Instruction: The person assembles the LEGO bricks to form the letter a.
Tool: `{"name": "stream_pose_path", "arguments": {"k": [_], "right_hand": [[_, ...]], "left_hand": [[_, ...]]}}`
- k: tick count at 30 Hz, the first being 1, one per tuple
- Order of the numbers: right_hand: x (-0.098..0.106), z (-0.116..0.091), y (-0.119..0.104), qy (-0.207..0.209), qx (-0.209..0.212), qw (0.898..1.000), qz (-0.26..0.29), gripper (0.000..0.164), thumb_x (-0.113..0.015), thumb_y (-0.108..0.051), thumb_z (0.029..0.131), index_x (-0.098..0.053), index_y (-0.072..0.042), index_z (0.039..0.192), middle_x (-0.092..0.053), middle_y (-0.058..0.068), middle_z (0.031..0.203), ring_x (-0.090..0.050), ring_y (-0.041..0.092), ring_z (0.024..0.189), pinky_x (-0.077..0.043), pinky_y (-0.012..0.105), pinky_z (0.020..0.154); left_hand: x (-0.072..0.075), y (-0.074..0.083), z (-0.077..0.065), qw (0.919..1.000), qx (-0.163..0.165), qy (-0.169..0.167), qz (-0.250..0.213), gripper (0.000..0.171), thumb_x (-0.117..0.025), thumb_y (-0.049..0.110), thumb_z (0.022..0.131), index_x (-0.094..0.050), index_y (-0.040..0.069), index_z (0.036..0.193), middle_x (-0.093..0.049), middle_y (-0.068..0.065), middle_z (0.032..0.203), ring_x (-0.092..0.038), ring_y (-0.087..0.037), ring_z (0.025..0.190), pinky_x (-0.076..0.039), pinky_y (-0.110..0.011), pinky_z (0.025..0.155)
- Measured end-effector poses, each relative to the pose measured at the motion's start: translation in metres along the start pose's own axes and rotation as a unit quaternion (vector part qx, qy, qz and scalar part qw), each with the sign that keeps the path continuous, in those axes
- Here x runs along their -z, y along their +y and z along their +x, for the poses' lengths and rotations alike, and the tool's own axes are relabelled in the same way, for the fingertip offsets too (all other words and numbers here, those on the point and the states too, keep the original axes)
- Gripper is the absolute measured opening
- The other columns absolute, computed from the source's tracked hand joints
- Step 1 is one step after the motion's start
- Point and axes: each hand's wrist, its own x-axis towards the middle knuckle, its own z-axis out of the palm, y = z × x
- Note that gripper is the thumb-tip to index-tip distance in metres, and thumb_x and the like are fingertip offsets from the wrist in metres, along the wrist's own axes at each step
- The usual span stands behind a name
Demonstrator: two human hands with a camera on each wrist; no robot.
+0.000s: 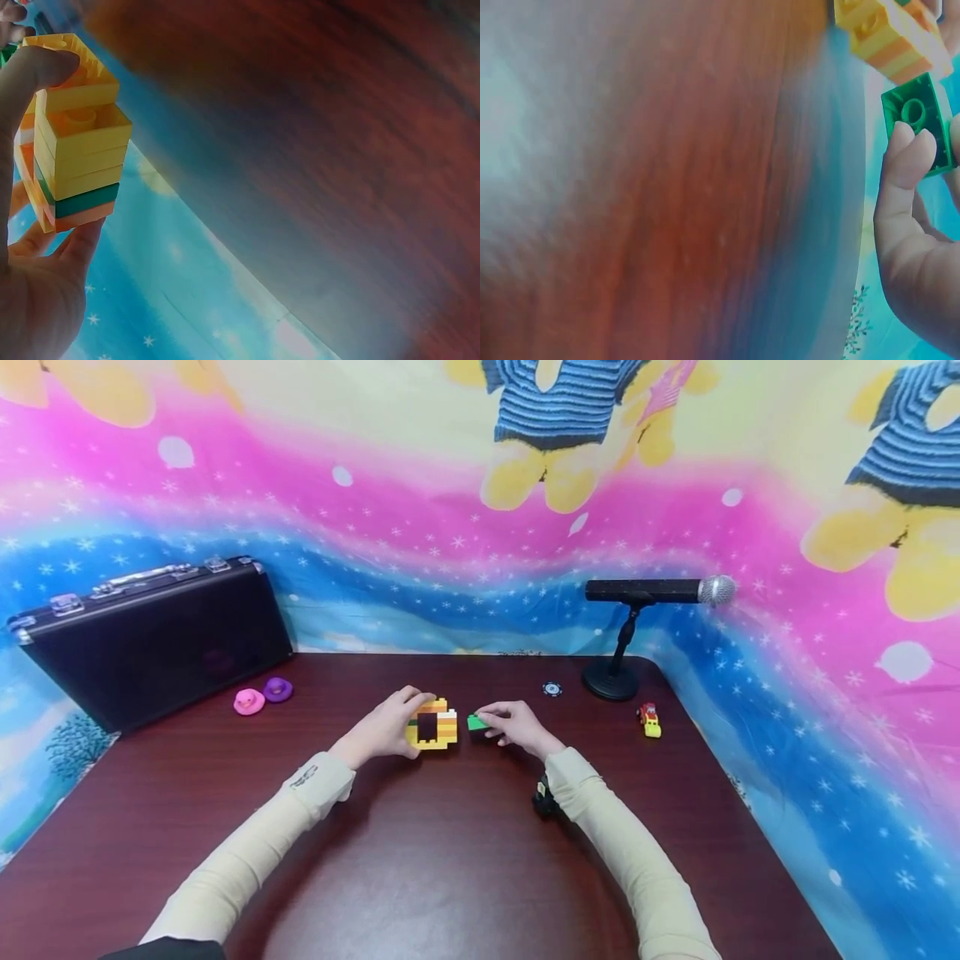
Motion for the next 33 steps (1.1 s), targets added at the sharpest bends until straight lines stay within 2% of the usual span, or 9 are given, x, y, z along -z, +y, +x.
{"name": "stream_pose_path", "arguments": {"k": [4, 7, 11, 15, 20, 25, 33], "right_hand": [[-0.007, -0.005, -0.001, -0.001, -0.013, 1.0, 0.025, 0.036, -0.057, -0.025, 0.089, -0.059, -0.004, 0.118, -0.059, 0.013, 0.112, -0.06, 0.037, 0.093, -0.052, 0.032, 0.065], [-0.015, -0.01, -0.006, -0.01, -0.024, 0.998, 0.052, 0.035, -0.056, -0.018, 0.089, -0.057, 0.001, 0.119, -0.057, 0.017, 0.115, -0.059, 0.04, 0.094, -0.052, 0.033, 0.073], [-0.025, -0.012, -0.008, -0.009, -0.037, 0.996, 0.083, 0.035, -0.058, -0.014, 0.088, -0.057, 0.004, 0.118, -0.056, 0.018, 0.117, -0.062, 0.035, 0.092, -0.05, 0.037, 0.078], [-0.031, -0.012, -0.005, 0.004, -0.044, 0.995, 0.091, 0.034, -0.06, -0.015, 0.087, -0.059, 0.005, 0.115, -0.06, 0.017, 0.11, -0.066, 0.027, 0.082, -0.052, 0.035, 0.074], [-0.033, -0.013, -0.002, 0.005, -0.047, 0.995, 0.092, 0.035, -0.058, -0.016, 0.088, -0.058, 0.004, 0.116, -0.062, 0.018, 0.105, -0.067, 0.023, 0.076, -0.052, 0.033, 0.071], [-0.035, -0.016, -0.002, 0.009, -0.047, 0.995, 0.086, 0.036, -0.058, -0.017, 0.088, -0.055, 0.005, 0.118, -0.061, 0.015, 0.102, -0.066, 0.022, 0.074, -0.053, 0.034, 0.069], [-0.036, -0.02, -0.002, 0.019, -0.05, 0.996, 0.078, 0.027, -0.058, -0.017, 0.088, -0.058, 0.002, 0.108, -0.059, 0.012, 0.09, -0.066, 0.02, 0.068, -0.053, 0.033, 0.065]], "left_hand": [[-0.002, -0.004, -0.001, 0.9999, 0.012, -0.007, -0.006, 0.092, -0.086, 0.025, 0.054, -0.041, 0.011, 0.133, -0.044, -0.006, 0.112, -0.045, -0.019, 0.092, -0.047, -0.032, 0.076], [-0.002, -0.007, 0.0, 0.9998, 0.016, -0.001, -0.009, 0.091, -0.086, 0.024, 0.053, -0.041, 0.011, 0.132, -0.045, -0.005, 0.112, -0.045, -0.018, 0.091, -0.047, -0.032, 0.077], [-0.001, -0.008, 0.003, 0.9997, 0.016, 0.008, -0.019, 0.09, -0.086, 0.024, 0.053, -0.042, 0.01, 0.131, -0.045, -0.007, 0.113, -0.046, -0.02, 0.092, -0.047, -0.034, 0.079], [0.0, -0.009, 0.006, 0.9993, 0.023, 0.006, -0.027, 0.09, -0.085, 0.023, 0.053, -0.042, 0.011, 0.131, -0.045, -0.008, 0.114, -0.047, -0.022, 0.094, -0.046, -0.036, 0.079], [0.0, -0.009, 0.009, 0.9988, 0.033, 0.001, -0.035, 0.09, -0.085, 0.023, 0.053, -0.042, 0.01, 0.131, -0.045, -0.007, 0.114, -0.047, -0.022, 0.097, -0.045, -0.037, 0.082], [0.001, -0.008, 0.011, 0.998, 0.042, -0.015, -0.044, 0.091, -0.085, 0.026, 0.054, -0.041, 0.011, 0.132, -0.045, -0.007, 0.115, -0.048, -0.022, 0.098, -0.045, -0.037, 0.084], [0.003, -0.012, 0.018, 0.9953, 0.054, -0.051, -0.062, 0.086, -0.084, 0.028, 0.055, -0.043, 0.013, 0.129, -0.047, -0.008, 0.117, -0.048, -0.024, 0.1, -0.045, -0.038, 0.084]]}}
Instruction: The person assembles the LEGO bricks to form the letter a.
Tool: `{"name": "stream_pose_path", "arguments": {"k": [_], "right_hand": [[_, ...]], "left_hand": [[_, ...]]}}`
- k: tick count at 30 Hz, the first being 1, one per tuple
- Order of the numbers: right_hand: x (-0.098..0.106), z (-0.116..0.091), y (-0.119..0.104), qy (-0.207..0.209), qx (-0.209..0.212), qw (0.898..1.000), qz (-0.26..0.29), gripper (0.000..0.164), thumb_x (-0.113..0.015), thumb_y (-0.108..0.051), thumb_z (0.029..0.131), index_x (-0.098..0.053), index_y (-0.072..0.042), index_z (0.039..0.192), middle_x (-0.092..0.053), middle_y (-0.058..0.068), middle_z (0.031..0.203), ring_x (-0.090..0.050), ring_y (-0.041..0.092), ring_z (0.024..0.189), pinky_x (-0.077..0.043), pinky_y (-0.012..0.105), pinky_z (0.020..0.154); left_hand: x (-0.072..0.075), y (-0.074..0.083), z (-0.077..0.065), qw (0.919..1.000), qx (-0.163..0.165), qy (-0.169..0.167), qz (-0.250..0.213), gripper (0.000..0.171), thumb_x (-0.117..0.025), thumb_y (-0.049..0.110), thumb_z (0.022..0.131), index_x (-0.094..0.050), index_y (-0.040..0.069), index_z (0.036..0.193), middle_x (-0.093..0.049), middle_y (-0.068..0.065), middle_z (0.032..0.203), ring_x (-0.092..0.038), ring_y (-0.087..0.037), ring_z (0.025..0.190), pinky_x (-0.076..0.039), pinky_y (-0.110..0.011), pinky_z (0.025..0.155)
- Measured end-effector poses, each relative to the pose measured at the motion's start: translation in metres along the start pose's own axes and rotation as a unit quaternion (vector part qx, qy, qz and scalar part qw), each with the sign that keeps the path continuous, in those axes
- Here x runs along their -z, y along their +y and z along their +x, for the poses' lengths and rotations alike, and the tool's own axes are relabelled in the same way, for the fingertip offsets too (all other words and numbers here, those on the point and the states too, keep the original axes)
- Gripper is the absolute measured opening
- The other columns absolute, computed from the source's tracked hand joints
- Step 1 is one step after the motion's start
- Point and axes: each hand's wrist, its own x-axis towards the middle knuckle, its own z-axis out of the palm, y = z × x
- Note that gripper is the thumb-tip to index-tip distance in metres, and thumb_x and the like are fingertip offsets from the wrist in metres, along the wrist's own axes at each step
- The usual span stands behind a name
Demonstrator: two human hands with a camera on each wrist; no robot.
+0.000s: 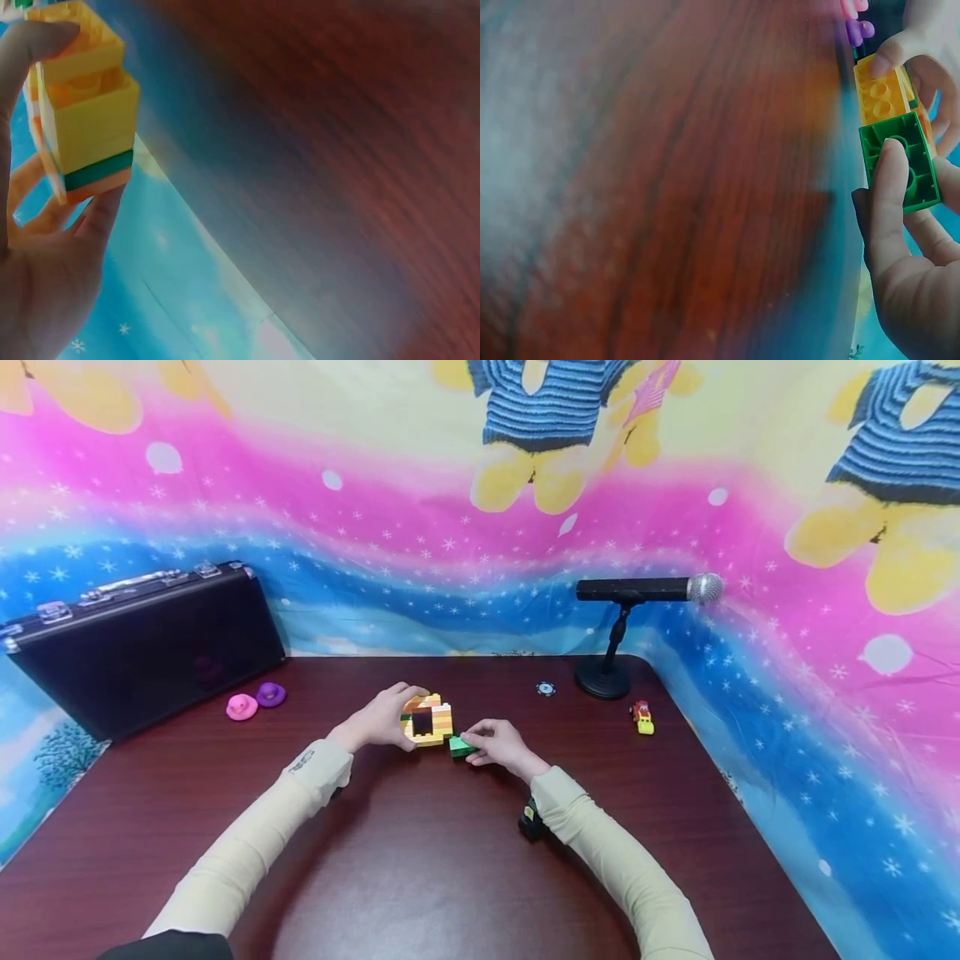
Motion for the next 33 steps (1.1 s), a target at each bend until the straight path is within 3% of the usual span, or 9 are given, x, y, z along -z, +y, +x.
{"name": "stream_pose_path", "arguments": {"k": [9, 18, 25, 33], "right_hand": [[-0.005, 0.0, 0.003, 0.017, -0.021, 1.0, 0.004, 0.027, -0.059, -0.017, 0.088, -0.061, 0.002, 0.107, -0.059, 0.013, 0.09, -0.066, 0.019, 0.064, -0.053, 0.034, 0.062], [-0.012, -0.004, -0.001, 0.061, -0.036, 0.997, -0.009, 0.026, -0.063, -0.022, 0.085, -0.065, -0.002, 0.102, -0.065, 0.013, 0.094, -0.065, 0.019, 0.06, -0.053, 0.032, 0.059], [-0.017, -0.006, -0.004, 0.076, -0.028, 0.997, -0.017, 0.027, -0.062, -0.021, 0.086, -0.064, -0.002, 0.104, -0.064, 0.012, 0.106, -0.066, 0.021, 0.064, -0.053, 0.033, 0.061], [-0.02, -0.006, -0.005, 0.089, -0.004, 0.994, -0.059, 0.026, -0.062, -0.023, 0.086, -0.068, -0.005, 0.104, -0.067, 0.01, 0.092, -0.065, 0.018, 0.06, -0.053, 0.03, 0.057]], "left_hand": [[0.002, -0.001, 0.005, 0.9961, 0.031, -0.081, -0.014, 0.082, -0.083, 0.028, 0.059, -0.044, 0.013, 0.129, -0.048, -0.009, 0.12, -0.044, -0.027, 0.109, -0.043, -0.041, 0.086], [0.003, 0.002, 0.007, 0.9936, 0.045, -0.102, -0.016, 0.079, -0.083, 0.028, 0.059, -0.046, 0.012, 0.127, -0.05, -0.008, 0.119, -0.044, -0.026, 0.108, -0.042, -0.04, 0.089], [0.002, -0.001, 0.008, 0.9933, 0.037, -0.106, -0.029, 0.079, -0.083, 0.028, 0.059, -0.046, 0.011, 0.127, -0.049, -0.01, 0.123, -0.043, -0.029, 0.114, -0.04, -0.043, 0.091], [0.001, -0.004, 0.01, 0.9926, 0.038, -0.11, -0.035, 0.079, -0.083, 0.029, 0.058, -0.046, 0.011, 0.126, -0.051, -0.008, 0.119, -0.046, -0.025, 0.109, -0.042, -0.04, 0.089]]}}
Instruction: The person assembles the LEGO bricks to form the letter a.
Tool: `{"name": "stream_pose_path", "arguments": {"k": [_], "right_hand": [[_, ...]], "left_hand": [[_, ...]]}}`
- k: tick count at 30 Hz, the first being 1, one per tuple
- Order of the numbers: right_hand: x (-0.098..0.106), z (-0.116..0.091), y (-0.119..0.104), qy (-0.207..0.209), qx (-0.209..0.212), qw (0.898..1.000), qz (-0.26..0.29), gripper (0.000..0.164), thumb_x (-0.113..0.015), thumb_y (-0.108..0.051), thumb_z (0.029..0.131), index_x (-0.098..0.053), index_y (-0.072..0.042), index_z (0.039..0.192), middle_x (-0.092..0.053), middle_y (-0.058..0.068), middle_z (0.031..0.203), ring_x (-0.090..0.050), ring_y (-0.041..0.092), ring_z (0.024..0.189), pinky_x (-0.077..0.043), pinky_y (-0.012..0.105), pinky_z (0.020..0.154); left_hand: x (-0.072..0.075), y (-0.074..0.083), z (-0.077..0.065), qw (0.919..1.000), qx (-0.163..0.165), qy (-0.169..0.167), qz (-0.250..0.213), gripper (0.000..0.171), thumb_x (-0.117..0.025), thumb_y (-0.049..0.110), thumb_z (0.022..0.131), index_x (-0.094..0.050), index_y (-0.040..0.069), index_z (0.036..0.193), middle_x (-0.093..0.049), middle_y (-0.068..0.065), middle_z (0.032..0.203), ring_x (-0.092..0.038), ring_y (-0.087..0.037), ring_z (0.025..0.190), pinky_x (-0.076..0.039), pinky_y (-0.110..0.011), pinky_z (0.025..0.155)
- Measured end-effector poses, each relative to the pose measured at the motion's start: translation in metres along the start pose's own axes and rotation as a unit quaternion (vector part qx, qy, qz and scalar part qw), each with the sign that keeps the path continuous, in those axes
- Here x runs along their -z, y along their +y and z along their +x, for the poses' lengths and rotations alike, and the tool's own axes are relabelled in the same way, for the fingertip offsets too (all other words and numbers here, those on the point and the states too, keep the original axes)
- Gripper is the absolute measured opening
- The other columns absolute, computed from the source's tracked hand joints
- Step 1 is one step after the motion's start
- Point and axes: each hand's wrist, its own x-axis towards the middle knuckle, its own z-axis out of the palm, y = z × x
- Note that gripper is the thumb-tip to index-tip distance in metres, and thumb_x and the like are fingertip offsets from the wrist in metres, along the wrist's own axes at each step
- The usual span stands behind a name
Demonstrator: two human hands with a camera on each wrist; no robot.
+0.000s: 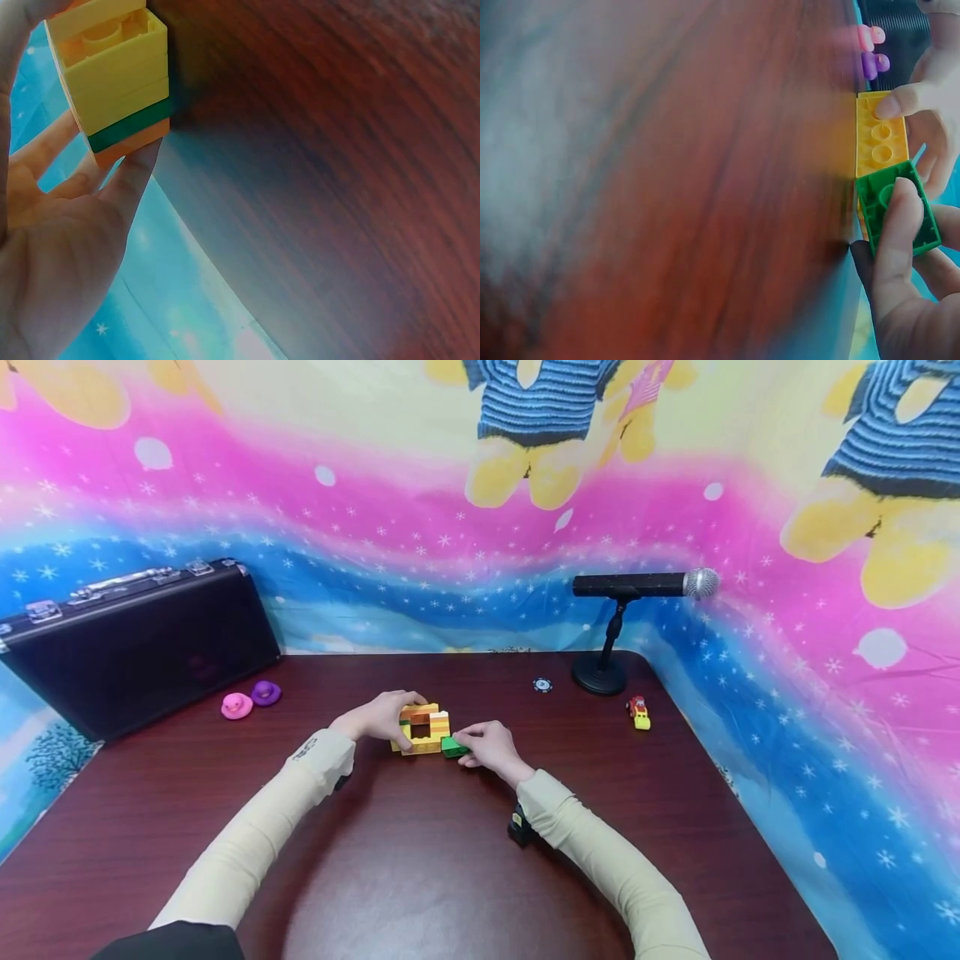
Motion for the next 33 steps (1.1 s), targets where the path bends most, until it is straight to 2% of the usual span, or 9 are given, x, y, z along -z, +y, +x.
{"name": "stream_pose_path", "arguments": {"k": [6, 11, 16, 21, 28, 33], "right_hand": [[-0.0006, 0.0002, 0.0002, 0.023, 0.016, 0.998, -0.064, 0.023, -0.064, -0.027, 0.084, -0.071, -0.01, 0.099, -0.068, 0.005, 0.089, -0.064, 0.016, 0.058, -0.049, 0.027, 0.059], [-0.0006, 0.0007, 0.0021, 0.02, 0.008, 0.997, -0.07, 0.022, -0.062, -0.026, 0.086, -0.07, -0.01, 0.099, -0.067, 0.005, 0.091, -0.064, 0.015, 0.059, -0.045, 0.024, 0.054], [-0.001, 0.0027, 0.0035, 0.015, -0.002, 0.999, -0.048, 0.024, -0.061, -0.026, 0.087, -0.069, -0.009, 0.1, -0.067, 0.007, 0.09, -0.065, 0.014, 0.06, -0.047, 0.024, 0.052], [-0.0029, 0.0036, 0.0033, 0.007, -0.011, 1.0, -0.015, 0.025, -0.06, -0.023, 0.087, -0.067, -0.005, 0.103, -0.066, 0.011, 0.096, -0.066, 0.016, 0.063, -0.052, 0.028, 0.057], [-0.0047, 0.0034, 0.0008, -0.002, -0.022, 0.999, 0.025, 0.03, -0.059, -0.023, 0.088, -0.062, -0.005, 0.111, -0.063, 0.013, 0.103, -0.066, 0.018, 0.064, -0.053, 0.031, 0.057], [-0.0038, 0.0024, -0.0004, -0.03, -0.026, 0.999, 0.036, 0.032, -0.064, -0.018, 0.084, -0.061, -0.006, 0.113, -0.066, 0.014, 0.097, -0.066, 0.02, 0.065, -0.053, 0.034, 0.058]], "left_hand": [[0.0001, 0.0002, 0.0, 1.0, 0.003, -0.002, -0.002, 0.079, -0.083, 0.03, 0.058, -0.046, 0.011, 0.125, -0.052, -0.008, 0.117, -0.047, -0.024, 0.106, -0.042, -0.039, 0.088], [0.0002, -0.0005, -0.0001, 0.9999, 0.007, -0.006, -0.007, 0.079, -0.083, 0.03, 0.058, -0.046, 0.011, 0.126, -0.052, -0.008, 0.118, -0.047, -0.024, 0.106, -0.042, -0.039, 0.089], [0.0006, 0.0005, 0.0, 1.0, 0.003, -0.008, 0.003, 0.079, -0.082, 0.032, 0.059, -0.046, 0.01, 0.125, -0.053, -0.009, 0.118, -0.047, -0.025, 0.106, -0.041, -0.04, 0.089], [0.0012, 0.0023, 0.0002, 0.9999, 0.008, -0.012, 0.004, 0.079, -0.082, 0.031, 0.059, -0.046, 0.011, 0.126, -0.052, -0.009, 0.119, -0.046, -0.025, 0.107, -0.041, -0.04, 0.09], [0.0009, 0.0031, 0.0001, 0.9998, 0.013, -0.017, 0.005, 0.079, -0.082, 0.032, 0.06, -0.045, 0.011, 0.127, -0.052, -0.009, 0.119, -0.046, -0.025, 0.108, -0.041, -0.04, 0.089], [0.0009, 0.0026, 0.0007, 0.9997, 0.012, -0.018, 0.006, 0.078, -0.081, 0.032, 0.06, -0.046, 0.011, 0.126, -0.052, -0.008, 0.117, -0.046, -0.025, 0.105, -0.041, -0.04, 0.088]]}}
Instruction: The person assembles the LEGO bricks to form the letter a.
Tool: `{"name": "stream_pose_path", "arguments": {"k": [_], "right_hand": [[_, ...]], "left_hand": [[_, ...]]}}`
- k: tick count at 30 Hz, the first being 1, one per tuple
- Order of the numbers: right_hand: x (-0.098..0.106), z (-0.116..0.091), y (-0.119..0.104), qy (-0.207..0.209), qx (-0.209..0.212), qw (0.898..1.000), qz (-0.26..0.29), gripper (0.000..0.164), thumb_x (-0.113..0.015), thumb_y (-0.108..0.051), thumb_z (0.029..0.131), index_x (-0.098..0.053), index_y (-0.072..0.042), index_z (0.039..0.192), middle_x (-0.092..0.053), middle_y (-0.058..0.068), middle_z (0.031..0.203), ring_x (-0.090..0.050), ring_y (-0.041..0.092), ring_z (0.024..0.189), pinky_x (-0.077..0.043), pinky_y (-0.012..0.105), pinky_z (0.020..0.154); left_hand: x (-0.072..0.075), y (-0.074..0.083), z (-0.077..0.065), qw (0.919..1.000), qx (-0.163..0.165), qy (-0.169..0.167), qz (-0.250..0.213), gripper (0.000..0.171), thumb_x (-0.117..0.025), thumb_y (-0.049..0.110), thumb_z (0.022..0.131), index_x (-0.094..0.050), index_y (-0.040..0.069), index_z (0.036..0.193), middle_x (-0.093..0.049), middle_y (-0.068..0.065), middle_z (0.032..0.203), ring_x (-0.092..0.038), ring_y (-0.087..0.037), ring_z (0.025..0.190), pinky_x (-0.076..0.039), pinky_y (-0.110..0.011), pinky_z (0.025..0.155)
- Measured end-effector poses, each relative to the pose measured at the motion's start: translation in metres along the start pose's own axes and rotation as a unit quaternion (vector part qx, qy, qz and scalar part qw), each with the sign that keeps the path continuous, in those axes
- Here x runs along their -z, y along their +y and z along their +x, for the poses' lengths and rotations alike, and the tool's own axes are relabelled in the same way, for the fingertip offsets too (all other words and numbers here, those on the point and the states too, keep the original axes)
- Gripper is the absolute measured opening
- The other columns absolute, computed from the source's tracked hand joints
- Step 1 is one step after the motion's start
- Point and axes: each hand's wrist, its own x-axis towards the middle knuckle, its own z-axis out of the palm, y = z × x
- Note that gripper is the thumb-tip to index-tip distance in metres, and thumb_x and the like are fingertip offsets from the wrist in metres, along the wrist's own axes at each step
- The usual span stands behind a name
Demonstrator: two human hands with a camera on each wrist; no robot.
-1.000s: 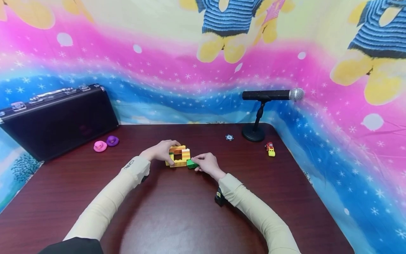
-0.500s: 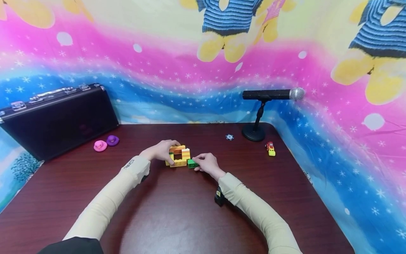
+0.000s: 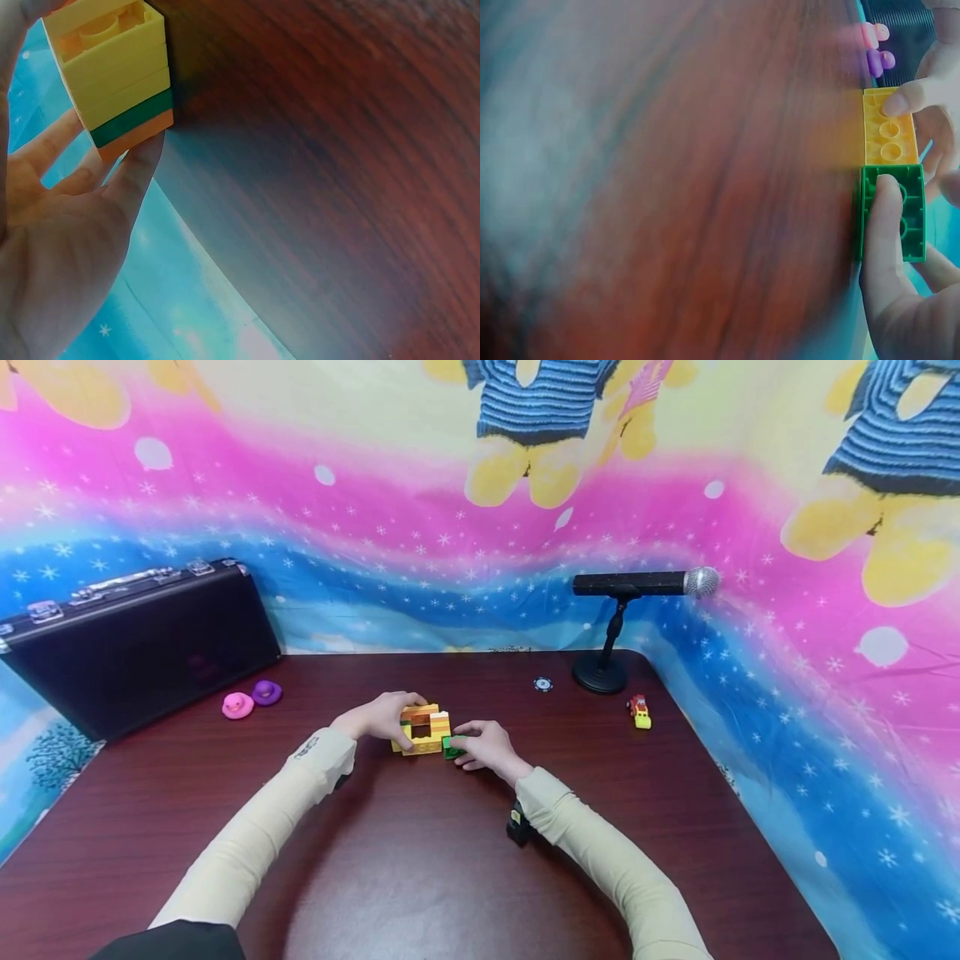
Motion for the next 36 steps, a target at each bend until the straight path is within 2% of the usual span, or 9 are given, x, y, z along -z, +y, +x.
{"name": "stream_pose_path", "arguments": {"k": [5, 9, 17, 23, 30, 36], "right_hand": [[0.003, 0.001, 0.003, -0.024, 0.008, 1.0, -0.012, 0.039, -0.071, -0.01, 0.078, -0.061, -0.006, 0.115, -0.065, 0.015, 0.096, -0.067, 0.022, 0.07, -0.053, 0.036, 0.059], [0.004, 0.003, 0.006, -0.027, 0.011, 1.0, -0.011, 0.04, -0.072, -0.008, 0.075, -0.061, -0.004, 0.114, -0.062, 0.016, 0.1, -0.067, 0.023, 0.072, -0.053, 0.036, 0.059], [0.0, 0.003, 0.006, -0.008, 0.027, 0.999, -0.023, 0.037, -0.071, -0.005, 0.076, -0.062, -0.001, 0.111, -0.063, 0.018, 0.098, -0.067, 0.027, 0.072, -0.053, 0.037, 0.058], [-0.003, 0.0, 0.003, 0.009, 0.03, 0.999, -0.04, 0.031, -0.069, -0.005, 0.078, -0.063, -0.002, 0.108, -0.063, 0.016, 0.095, -0.067, 0.023, 0.068, -0.053, 0.035, 0.056], [-0.006, -0.001, 0.003, 0.027, 0.049, 0.998, -0.042, 0.028, -0.068, -0.002, 0.078, -0.063, -0.001, 0.106, -0.061, 0.017, 0.093, -0.067, 0.022, 0.065, -0.053, 0.033, 0.056], [-0.009, 0.0, 0.005, 0.05, 0.074, 0.995, -0.052, 0.026, -0.068, -0.001, 0.078, -0.063, -0.001, 0.103, -0.063, 0.018, 0.093, -0.067, 0.021, 0.065, -0.053, 0.031, 0.056]], "left_hand": [[0.0, 0.0, -0.001, 1.0, 0.001, 0.0, -0.003, 0.079, -0.082, 0.031, 0.06, -0.046, 0.011, 0.127, -0.052, -0.008, 0.118, -0.046, -0.024, 0.108, -0.041, -0.039, 0.09], [0.0, 0.0, -0.001, 1.0, 0.002, -0.001, -0.006, 0.08, -0.082, 0.031, 0.059, -0.045, 0.01, 0.127, -0.052, -0.008, 0.119, -0.047, -0.024, 0.108, -0.041, -0.039, 0.09], [0.001, 0.002, -0.001, 1.0, 0.0, -0.004, -0.002, 0.08, -0.082, 0.031, 0.06, -0.045, 0.01, 0.127, -0.052, -0.009, 0.12, -0.048, -0.024, 0.107, -0.041, -0.039, 0.09], [0.001, 0.002, 0.0, 1.0, 0.0, -0.006, -0.004, 0.079, -0.082, 0.03, 0.06, -0.046, 0.01, 0.127, -0.052, -0.009, 0.12, -0.047, -0.024, 0.108, -0.04, -0.039, 0.092], [0.006, 0.003, -0.002, 0.9997, -0.015, -0.013, -0.014, 0.081, -0.083, 0.037, 0.057, -0.047, 0.008, 0.124, -0.053, -0.01, 0.119, -0.049, -0.025, 0.105, -0.042, -0.04, 0.089], [0.006, 0.002, 0.0, 0.9995, 0.003, -0.01, -0.03, 0.078, -0.083, 0.029, 0.059, -0.047, 0.011, 0.126, -0.054, -0.006, 0.12, -0.049, -0.022, 0.106, -0.041, -0.038, 0.091]]}}
